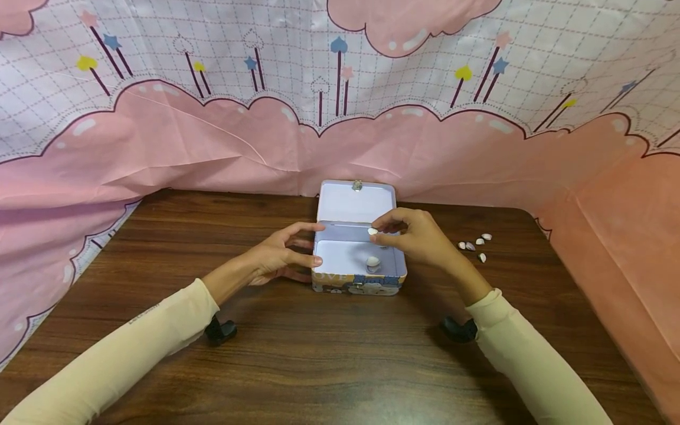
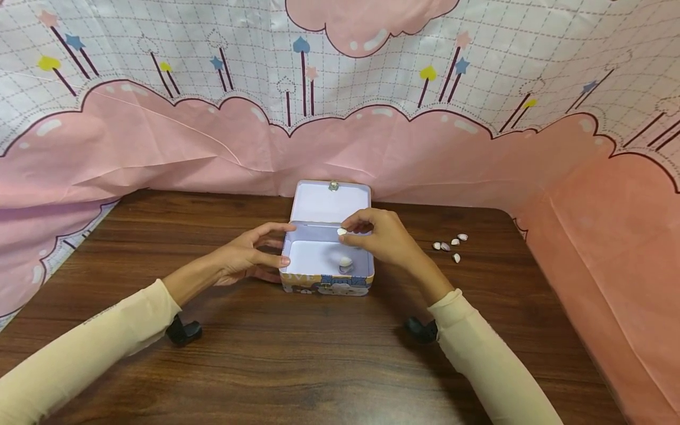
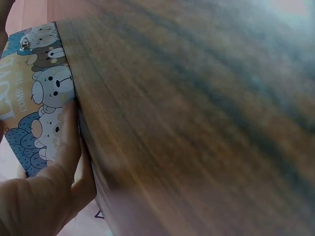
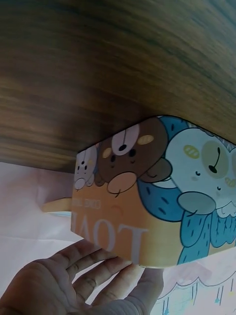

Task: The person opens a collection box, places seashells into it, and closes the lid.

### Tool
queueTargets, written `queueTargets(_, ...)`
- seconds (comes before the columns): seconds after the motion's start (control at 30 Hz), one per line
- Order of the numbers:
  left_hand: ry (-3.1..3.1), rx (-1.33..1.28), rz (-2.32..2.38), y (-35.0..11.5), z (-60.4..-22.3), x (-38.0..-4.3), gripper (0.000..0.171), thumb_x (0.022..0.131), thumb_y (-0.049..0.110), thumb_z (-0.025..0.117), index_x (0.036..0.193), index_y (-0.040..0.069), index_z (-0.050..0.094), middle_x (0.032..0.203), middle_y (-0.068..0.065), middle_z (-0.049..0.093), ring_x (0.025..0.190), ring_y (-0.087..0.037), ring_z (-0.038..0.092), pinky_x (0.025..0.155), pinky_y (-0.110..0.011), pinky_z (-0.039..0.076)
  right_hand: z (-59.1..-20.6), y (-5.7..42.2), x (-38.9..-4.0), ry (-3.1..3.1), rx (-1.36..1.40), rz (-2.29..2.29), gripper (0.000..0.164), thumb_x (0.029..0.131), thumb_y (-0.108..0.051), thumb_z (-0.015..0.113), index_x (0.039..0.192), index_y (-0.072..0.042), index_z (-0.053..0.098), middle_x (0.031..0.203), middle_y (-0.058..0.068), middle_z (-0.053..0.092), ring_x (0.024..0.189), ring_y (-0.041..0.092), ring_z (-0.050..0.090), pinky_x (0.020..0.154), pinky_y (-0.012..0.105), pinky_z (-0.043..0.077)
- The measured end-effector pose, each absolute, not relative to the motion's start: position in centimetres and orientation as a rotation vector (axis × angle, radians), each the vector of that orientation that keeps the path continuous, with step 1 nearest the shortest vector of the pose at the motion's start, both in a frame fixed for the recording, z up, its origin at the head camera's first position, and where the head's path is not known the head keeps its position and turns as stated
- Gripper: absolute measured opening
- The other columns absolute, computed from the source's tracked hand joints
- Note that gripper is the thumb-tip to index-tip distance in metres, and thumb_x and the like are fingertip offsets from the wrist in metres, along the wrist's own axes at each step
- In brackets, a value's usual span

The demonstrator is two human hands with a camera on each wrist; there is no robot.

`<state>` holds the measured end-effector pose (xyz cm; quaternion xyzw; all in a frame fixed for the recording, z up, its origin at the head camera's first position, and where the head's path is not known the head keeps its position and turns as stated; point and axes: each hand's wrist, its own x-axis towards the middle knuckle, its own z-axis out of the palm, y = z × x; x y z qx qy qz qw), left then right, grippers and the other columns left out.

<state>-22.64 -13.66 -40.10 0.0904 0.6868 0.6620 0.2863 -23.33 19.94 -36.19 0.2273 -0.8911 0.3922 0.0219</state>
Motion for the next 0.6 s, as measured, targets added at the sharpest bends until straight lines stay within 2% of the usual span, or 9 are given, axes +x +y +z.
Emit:
queueTargets(0.17, 1.842, 0.246, 1.766, -13.76, -40.06, -22.61, 0.088, 0.099, 0.000, 0.085, 0.173, 0.026, 0.044, 0.172, -0.028, 0.032, 0.137, -0.044, 0.062, 0.103, -0.060, 0.070, -36.39, 19.34, -23.55, -2.779, 0.727, 1.192, 0.021, 0.098, -0.024, 0.091, 0.116, -0.014, 0.087, 0.109, 0.004, 0.083, 0.101, 0.020, 0.073, 0.089, 0.034, 0.064)
queueTargets(0.3, 1.843, 0.252, 1.762, -13.78, -40.09, -22.58, 0.088, 0.099, 0.001, 0.085, 0.173, 0.026, 0.044, 0.172, -0.028, 0.032, 0.138, -0.045, 0.061, 0.104, -0.060, 0.070, -36.55, 19.11, -23.61, -2.784, 0.739, 1.207, 0.023, 0.099, -0.024, 0.090, 0.118, -0.012, 0.087, 0.112, 0.004, 0.083, 0.102, 0.021, 0.073, 0.093, 0.038, 0.064)
queueTargets(0.47, 1.837, 0.250, 1.762, -13.68, -40.09, -22.59, 0.086, 0.100, 0.002, 0.084, 0.172, 0.030, 0.046, 0.171, -0.026, 0.032, 0.136, -0.043, 0.063, 0.105, -0.059, 0.069, -36.59, 19.12, -23.59, -2.782, 0.749, 1.200, 0.029, 0.098, -0.024, 0.090, 0.122, -0.008, 0.086, 0.115, 0.007, 0.084, 0.105, 0.023, 0.074, 0.095, 0.043, 0.065)
queueTargets(0.6, 1.828, 0.244, 1.758, -13.65, -40.03, -22.60, 0.086, 0.100, 0.002, 0.084, 0.172, 0.033, 0.047, 0.171, -0.025, 0.031, 0.135, -0.041, 0.062, 0.106, -0.059, 0.069, -36.54, 19.34, -23.48, -2.780, 0.732, 1.194, 0.028, 0.098, -0.024, 0.090, 0.121, -0.009, 0.087, 0.116, 0.007, 0.084, 0.105, 0.023, 0.074, 0.094, 0.039, 0.065)
